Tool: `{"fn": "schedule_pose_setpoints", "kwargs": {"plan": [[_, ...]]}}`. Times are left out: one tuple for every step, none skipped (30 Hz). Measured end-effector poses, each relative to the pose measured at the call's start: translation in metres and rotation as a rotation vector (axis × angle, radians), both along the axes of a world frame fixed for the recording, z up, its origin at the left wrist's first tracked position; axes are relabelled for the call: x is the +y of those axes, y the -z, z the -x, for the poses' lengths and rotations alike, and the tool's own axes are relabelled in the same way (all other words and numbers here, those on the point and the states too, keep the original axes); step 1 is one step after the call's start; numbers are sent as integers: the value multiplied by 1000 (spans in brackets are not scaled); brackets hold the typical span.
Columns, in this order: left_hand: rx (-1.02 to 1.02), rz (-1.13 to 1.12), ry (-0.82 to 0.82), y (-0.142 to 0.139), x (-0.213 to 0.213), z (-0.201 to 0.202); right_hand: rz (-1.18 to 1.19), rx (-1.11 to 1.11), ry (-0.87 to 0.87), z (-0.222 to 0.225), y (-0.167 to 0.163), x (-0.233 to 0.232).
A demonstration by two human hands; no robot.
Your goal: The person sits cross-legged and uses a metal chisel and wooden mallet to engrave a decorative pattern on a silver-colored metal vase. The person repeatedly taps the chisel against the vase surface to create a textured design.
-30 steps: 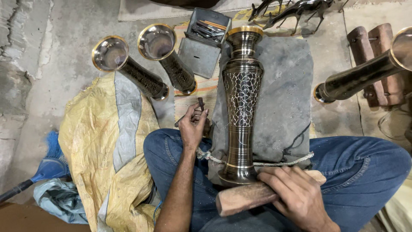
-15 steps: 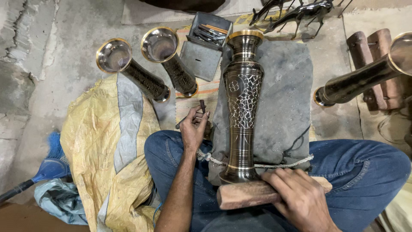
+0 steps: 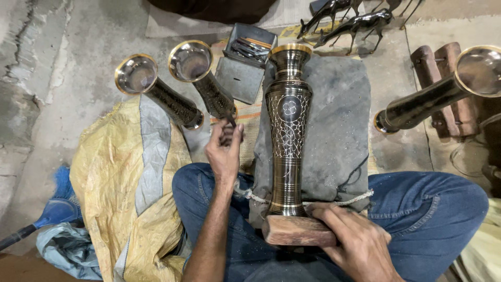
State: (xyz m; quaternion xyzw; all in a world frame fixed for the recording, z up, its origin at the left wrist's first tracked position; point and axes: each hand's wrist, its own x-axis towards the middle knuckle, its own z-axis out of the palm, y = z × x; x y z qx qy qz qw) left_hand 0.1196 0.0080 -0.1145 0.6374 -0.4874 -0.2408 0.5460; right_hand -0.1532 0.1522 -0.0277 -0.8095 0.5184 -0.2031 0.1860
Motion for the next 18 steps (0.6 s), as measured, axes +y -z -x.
{"fn": "schedule_pose_setpoints", "kwargs": {"plan": [[20,59,16,-11,-4,0,34,-9,-4,-1,-1,0],[39,113,31,-23,-8,2,64,-18,-9,-1,-1,-1],[59,169,48,-35,-13,5,19,4,-7,-2,-1,-1],[138,166,95,-49,-18,9,-22,28,-2,-3,0,-2],[217,164,144,-62,-23,13,-63,53,4,-4,0,-4],[296,162,193,-74,-29,19,-82,67,-11,-3,0,-5],[311,185,252,-85,-34,25,-102,82,-24,-1,-1,-8],[328,205,310,-94,-39,32,-125,98,-36,0,-3,-11],[343,224,371,-102,-42,40,-190,61,-60,5,-7,-14],[301,252,380,-108,-45,47,-252,22,-84,11,-12,-18],[258,280,385,-112,-47,53,-315,-17,-114,17,-19,-25],[218,303,388,-115,-48,58,-369,19,-59,23,-25,-34],[168,308,374,-118,-50,61,-426,56,-1,28,-33,-46],[117,314,362,-119,-53,64,-482,91,60,33,-41,-58],[64,325,351,-121,-55,66,-288,17,24,38,-49,-76],[84,313,341,-122,-55,67,-85,-53,-6,42,-56,-96],[105,301,333,-122,-54,68,-44,-29,26,44,-64,-117],[126,282,324,-123,-54,69,-11,-6,57,45,-71,-137]]}}
